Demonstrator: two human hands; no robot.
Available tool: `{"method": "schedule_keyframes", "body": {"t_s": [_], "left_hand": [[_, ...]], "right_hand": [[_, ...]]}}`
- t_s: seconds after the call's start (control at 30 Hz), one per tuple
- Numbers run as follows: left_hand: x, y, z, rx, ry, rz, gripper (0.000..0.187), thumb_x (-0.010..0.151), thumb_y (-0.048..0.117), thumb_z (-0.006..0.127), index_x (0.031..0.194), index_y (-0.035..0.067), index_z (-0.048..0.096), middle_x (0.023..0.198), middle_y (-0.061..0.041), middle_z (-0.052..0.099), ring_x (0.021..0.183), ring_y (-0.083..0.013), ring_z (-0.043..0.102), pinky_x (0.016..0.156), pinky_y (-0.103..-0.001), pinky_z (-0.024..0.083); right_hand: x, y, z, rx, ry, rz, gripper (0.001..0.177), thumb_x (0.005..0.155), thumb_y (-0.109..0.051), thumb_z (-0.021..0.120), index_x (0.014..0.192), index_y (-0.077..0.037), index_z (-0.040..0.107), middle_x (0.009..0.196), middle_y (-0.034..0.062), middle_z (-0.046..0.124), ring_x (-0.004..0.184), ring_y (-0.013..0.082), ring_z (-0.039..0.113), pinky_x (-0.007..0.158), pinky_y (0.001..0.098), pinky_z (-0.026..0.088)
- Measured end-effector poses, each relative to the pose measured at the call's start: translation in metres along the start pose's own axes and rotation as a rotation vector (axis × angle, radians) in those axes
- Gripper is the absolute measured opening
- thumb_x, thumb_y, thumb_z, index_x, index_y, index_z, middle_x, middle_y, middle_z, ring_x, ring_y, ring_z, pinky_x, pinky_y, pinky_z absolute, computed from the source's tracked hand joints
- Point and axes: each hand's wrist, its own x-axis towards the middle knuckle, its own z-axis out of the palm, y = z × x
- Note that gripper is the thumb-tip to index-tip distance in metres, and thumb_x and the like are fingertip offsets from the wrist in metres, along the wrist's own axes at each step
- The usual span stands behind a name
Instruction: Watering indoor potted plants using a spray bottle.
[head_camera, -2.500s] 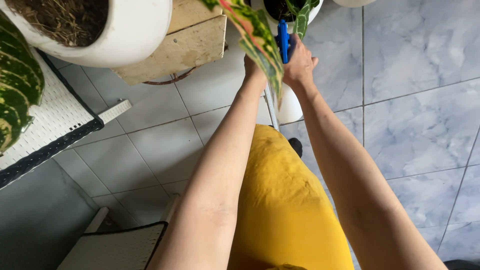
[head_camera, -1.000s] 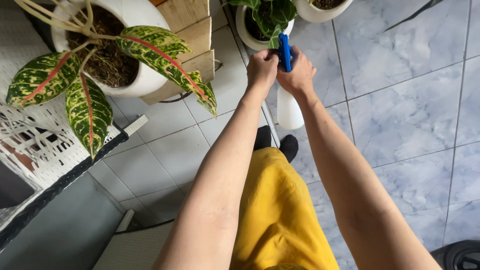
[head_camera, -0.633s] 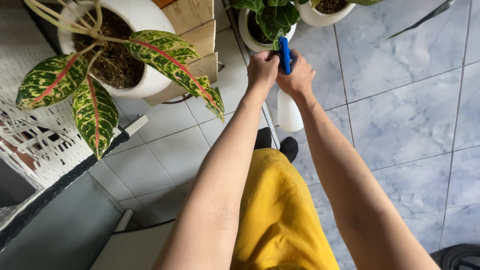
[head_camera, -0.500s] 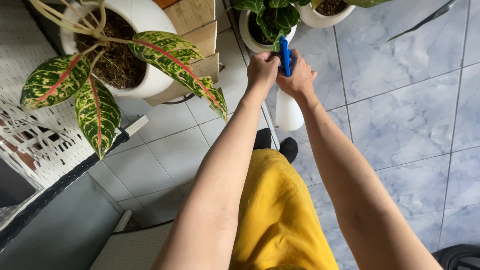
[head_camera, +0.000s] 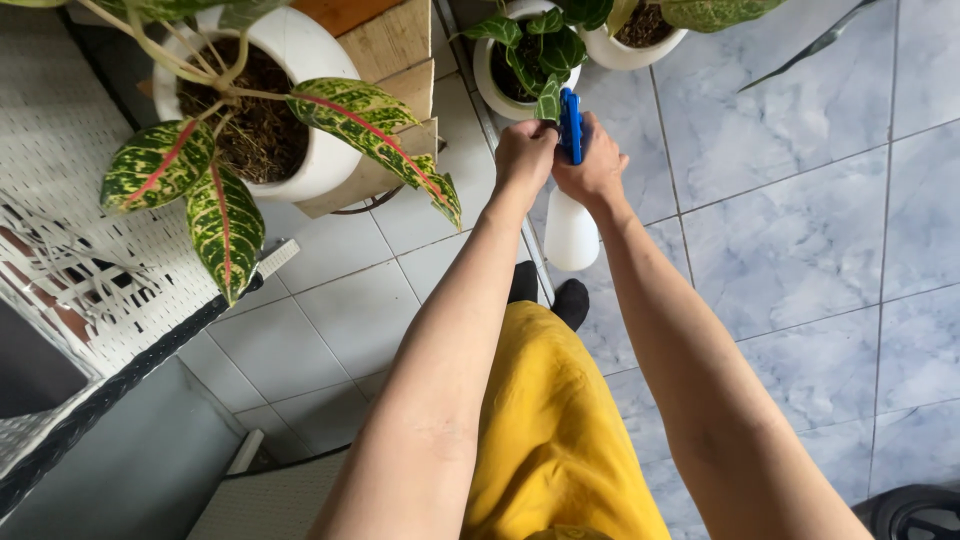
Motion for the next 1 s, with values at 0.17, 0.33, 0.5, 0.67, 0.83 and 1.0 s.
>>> {"method": "schedule_keyframes", "body": {"t_s": [0.17, 0.33, 0.5, 0.67, 0.83, 1.0], "left_hand": [[-0.017, 0.008, 0.001, 0.028, -0.002, 0.050, 0.029, 0.087, 0.024, 0.063, 0.105, 0.007, 0.078, 0.094, -0.014, 0.080, 0.090, -0.0267, 0.077, 0.082, -0.036, 0.057], [-0.036, 0.047, -0.006, 0.001, 0.000, 0.080, 0.028, 0.085, 0.026, 0.065, 0.097, 0.006, 0.080, 0.094, -0.014, 0.081, 0.090, -0.0286, 0.077, 0.083, -0.039, 0.057], [-0.031, 0.095, -0.009, -0.023, 0.147, 0.158, 0.030, 0.087, 0.030, 0.064, 0.103, 0.010, 0.079, 0.100, -0.014, 0.078, 0.095, -0.0315, 0.075, 0.085, -0.040, 0.056], [-0.015, 0.138, -0.015, -0.016, 0.269, 0.251, 0.034, 0.095, 0.033, 0.056, 0.105, 0.010, 0.079, 0.103, -0.016, 0.079, 0.097, -0.0348, 0.075, 0.088, -0.042, 0.057], [-0.029, 0.197, -0.041, -0.195, 0.249, 0.220, 0.036, 0.099, 0.034, 0.052, 0.109, 0.009, 0.077, 0.101, -0.016, 0.078, 0.093, -0.0307, 0.075, 0.083, -0.039, 0.056], [-0.007, 0.187, -0.031, -0.407, 0.252, 0.253, 0.033, 0.100, 0.025, 0.052, 0.110, 0.006, 0.077, 0.106, -0.013, 0.080, 0.097, -0.0245, 0.076, 0.087, -0.035, 0.057]], "right_hand": [[-0.018, -0.004, -0.011, -0.019, 0.013, 0.027, 0.035, 0.084, -0.036, 0.070, 0.109, -0.013, 0.063, 0.101, 0.0171, 0.072, 0.104, 0.0439, 0.065, 0.091, 0.0550, 0.040], [-0.034, -0.032, -0.060, 0.063, 0.051, -0.057, 0.039, 0.076, -0.027, 0.069, 0.112, -0.013, 0.063, 0.101, 0.0155, 0.072, 0.102, 0.0414, 0.066, 0.088, 0.0557, 0.041], [-0.026, -0.066, -0.103, 0.248, 0.211, -0.331, 0.041, 0.080, -0.019, 0.066, 0.119, -0.007, 0.059, 0.104, 0.0181, 0.070, 0.099, 0.0413, 0.067, 0.086, 0.0476, 0.050], [-0.013, -0.135, -0.154, 0.414, 0.223, -0.490, 0.045, 0.086, -0.019, 0.070, 0.127, -0.005, 0.056, 0.104, 0.0179, 0.070, 0.096, 0.0389, 0.071, 0.084, 0.0432, 0.054], [0.027, -0.157, -0.168, 0.262, 0.236, -0.575, 0.035, 0.090, -0.026, 0.074, 0.116, -0.006, 0.061, 0.102, 0.0203, 0.073, 0.097, 0.0419, 0.071, 0.083, 0.0462, 0.055], [0.034, -0.170, -0.177, 0.116, 0.126, -0.424, 0.033, 0.093, -0.038, 0.070, 0.109, -0.009, 0.066, 0.099, 0.0202, 0.074, 0.098, 0.0420, 0.071, 0.084, 0.0475, 0.055]]}}
